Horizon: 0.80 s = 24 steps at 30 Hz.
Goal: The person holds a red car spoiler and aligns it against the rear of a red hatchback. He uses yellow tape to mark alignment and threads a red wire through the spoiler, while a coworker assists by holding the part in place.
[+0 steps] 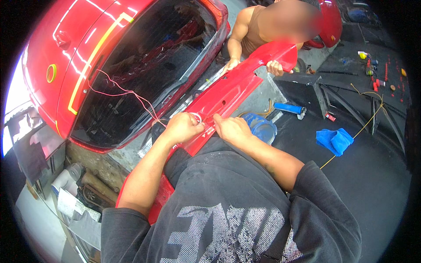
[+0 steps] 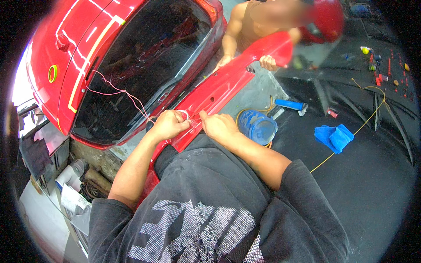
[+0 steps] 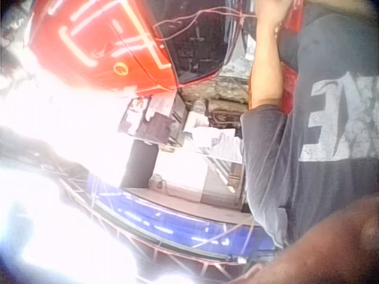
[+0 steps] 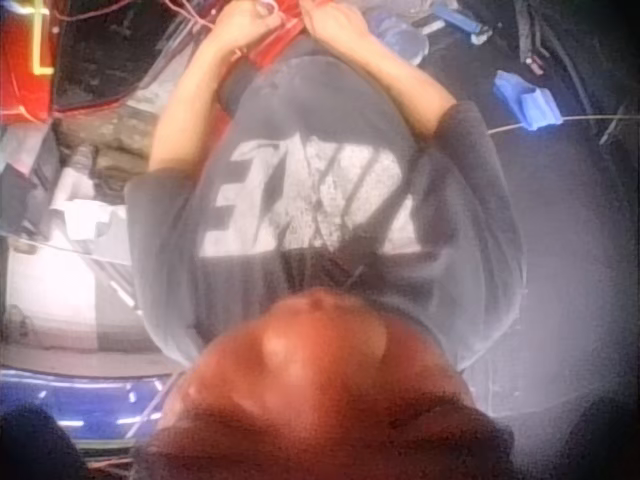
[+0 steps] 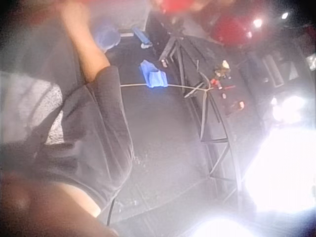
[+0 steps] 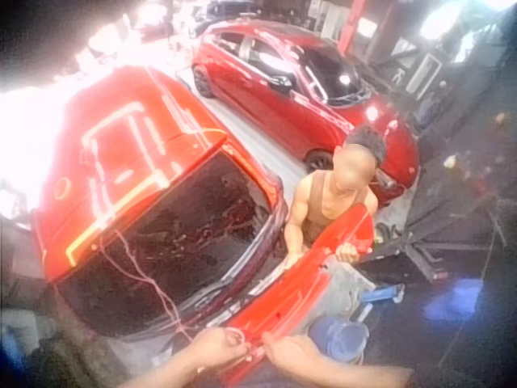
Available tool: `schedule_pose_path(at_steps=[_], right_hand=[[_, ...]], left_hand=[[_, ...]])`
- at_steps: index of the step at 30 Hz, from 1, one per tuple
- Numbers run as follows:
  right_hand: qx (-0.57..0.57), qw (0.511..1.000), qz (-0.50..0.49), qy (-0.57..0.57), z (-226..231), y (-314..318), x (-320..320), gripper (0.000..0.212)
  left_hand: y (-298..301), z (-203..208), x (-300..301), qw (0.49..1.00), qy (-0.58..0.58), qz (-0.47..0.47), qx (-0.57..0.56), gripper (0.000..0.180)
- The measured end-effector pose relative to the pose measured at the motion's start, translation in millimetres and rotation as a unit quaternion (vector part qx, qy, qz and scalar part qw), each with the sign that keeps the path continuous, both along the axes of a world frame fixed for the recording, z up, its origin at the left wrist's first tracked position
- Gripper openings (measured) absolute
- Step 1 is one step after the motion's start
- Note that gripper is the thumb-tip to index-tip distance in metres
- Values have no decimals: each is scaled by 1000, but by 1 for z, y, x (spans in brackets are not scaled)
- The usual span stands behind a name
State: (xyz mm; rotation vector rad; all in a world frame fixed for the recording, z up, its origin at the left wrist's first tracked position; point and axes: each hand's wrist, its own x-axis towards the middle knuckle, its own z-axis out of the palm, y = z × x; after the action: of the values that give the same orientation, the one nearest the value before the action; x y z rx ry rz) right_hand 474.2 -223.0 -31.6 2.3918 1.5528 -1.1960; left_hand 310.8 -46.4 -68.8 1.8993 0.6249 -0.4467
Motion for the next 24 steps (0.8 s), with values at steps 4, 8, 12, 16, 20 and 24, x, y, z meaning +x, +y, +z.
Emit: schedule_pose_path(at_steps=[4,8,12,16,20,24], right_hand=[[-3,1000,9,-14,-4,0,-1,24],[3,1000,22,-12,-5,-1,-1,21],[5,1000,27,-15,-13,-6,0,19],[7,1000,24,-10,-12,-4,1,19],[-2,1000,26,-5,-9,0,1,20],[-6,1000,18,2,-10,1,2,20]], left_hand=[[0,0,1,1000,-9,12,-10,55],[1,-3,1,1000,-19,8,-10,55],[1,-5,0,1000,-14,10,-11,54],[3,-8,-1,1000,-21,8,-18,54],[7,-7,-1,999,-13,4,-30,52],[14,-22,-12,994,-29,24,-104,52]])
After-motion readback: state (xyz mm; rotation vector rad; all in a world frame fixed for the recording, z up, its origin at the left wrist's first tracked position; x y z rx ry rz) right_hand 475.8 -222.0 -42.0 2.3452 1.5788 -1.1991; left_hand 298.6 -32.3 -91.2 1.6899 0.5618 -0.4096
